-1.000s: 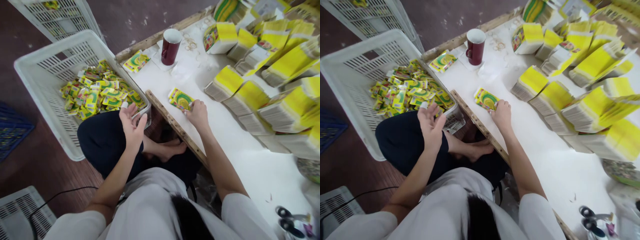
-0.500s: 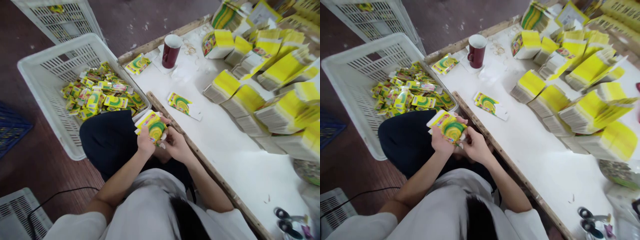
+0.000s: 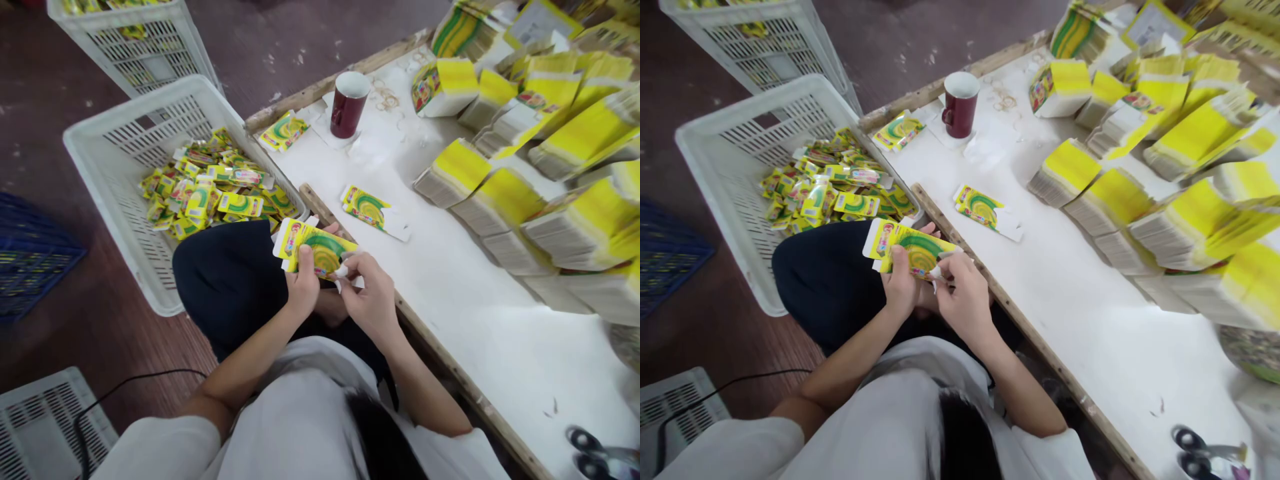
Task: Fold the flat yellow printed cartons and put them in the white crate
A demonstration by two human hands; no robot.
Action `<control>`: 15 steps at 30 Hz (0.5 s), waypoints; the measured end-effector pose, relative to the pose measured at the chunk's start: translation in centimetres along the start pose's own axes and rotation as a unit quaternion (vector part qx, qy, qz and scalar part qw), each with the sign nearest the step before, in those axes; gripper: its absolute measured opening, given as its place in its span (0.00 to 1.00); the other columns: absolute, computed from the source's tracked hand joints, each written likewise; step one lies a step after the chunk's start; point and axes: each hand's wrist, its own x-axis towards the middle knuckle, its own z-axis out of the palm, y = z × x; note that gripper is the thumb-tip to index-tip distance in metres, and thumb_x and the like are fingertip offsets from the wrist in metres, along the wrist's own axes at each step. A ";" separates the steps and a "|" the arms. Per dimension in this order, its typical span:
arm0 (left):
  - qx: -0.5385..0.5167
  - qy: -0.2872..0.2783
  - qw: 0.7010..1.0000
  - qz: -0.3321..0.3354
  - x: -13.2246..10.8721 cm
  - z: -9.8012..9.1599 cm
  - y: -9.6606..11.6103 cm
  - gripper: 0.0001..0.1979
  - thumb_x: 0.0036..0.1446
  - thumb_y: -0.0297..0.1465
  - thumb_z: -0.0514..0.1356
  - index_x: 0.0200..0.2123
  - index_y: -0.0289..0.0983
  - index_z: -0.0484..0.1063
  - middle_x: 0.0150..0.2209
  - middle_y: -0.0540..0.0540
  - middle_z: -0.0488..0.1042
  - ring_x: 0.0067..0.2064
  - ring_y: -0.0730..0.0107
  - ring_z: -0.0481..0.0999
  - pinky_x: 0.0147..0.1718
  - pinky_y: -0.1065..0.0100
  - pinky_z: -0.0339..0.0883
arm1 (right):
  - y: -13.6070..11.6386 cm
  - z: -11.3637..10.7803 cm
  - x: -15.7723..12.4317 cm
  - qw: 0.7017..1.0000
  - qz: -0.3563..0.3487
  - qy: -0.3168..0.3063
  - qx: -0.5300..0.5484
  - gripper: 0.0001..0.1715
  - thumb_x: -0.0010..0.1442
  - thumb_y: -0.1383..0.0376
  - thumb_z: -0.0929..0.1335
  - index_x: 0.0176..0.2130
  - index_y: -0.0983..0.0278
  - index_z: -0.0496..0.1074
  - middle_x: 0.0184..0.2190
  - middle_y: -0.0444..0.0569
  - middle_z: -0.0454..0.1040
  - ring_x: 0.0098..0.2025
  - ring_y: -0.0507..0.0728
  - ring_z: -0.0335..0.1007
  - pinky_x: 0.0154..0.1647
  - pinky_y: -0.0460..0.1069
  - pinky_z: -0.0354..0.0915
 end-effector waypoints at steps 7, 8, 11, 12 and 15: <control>-0.052 0.020 0.996 -0.071 0.5 0.4 0.8 0.32 0.54 0.63 0.54 0.34 0.39 0.73 0.35 0.41 0.80 0.47 0.53 0.81 0.42 0.56 0.79 | 0.5 0.9 0.5 0.960 0.084 -0.141 0.226 0.16 0.57 0.59 0.74 0.40 0.58 0.64 0.36 0.44 0.71 0.38 0.55 0.70 0.40 0.50 0.69; -0.064 0.041 0.995 -0.069 0.8 0.5 1.2 0.31 0.55 0.63 0.54 0.32 0.39 0.71 0.33 0.42 0.79 0.45 0.54 0.82 0.41 0.57 0.79 | 0.6 1.1 0.4 0.956 0.083 -0.158 0.233 0.19 0.57 0.59 0.74 0.42 0.58 0.64 0.38 0.45 0.72 0.40 0.55 0.70 0.42 0.50 0.69; -0.091 0.072 0.991 -0.061 1.7 0.5 1.7 0.29 0.58 0.62 0.50 0.27 0.41 0.64 0.28 0.45 0.75 0.43 0.58 0.81 0.40 0.60 0.77 | 0.9 1.5 0.2 0.965 0.076 -0.160 0.192 0.28 0.54 0.59 0.77 0.49 0.57 0.63 0.42 0.45 0.71 0.41 0.55 0.69 0.42 0.50 0.67; -0.083 0.067 0.992 -0.063 1.8 0.4 1.6 0.30 0.58 0.62 0.49 0.28 0.41 0.64 0.29 0.45 0.74 0.43 0.59 0.81 0.40 0.61 0.77 | 1.0 1.5 0.3 0.969 0.080 -0.150 0.179 0.30 0.53 0.59 0.77 0.50 0.57 0.63 0.40 0.44 0.71 0.39 0.54 0.69 0.40 0.49 0.67; 0.009 -0.005 0.998 -0.057 1.8 -0.4 0.7 0.34 0.53 0.66 0.51 0.37 0.41 0.70 0.35 0.44 0.77 0.44 0.59 0.80 0.40 0.62 0.76 | 1.2 1.0 1.1 0.966 0.100 -0.113 0.209 0.30 0.52 0.57 0.78 0.48 0.56 0.63 0.31 0.39 0.68 0.31 0.52 0.65 0.32 0.47 0.63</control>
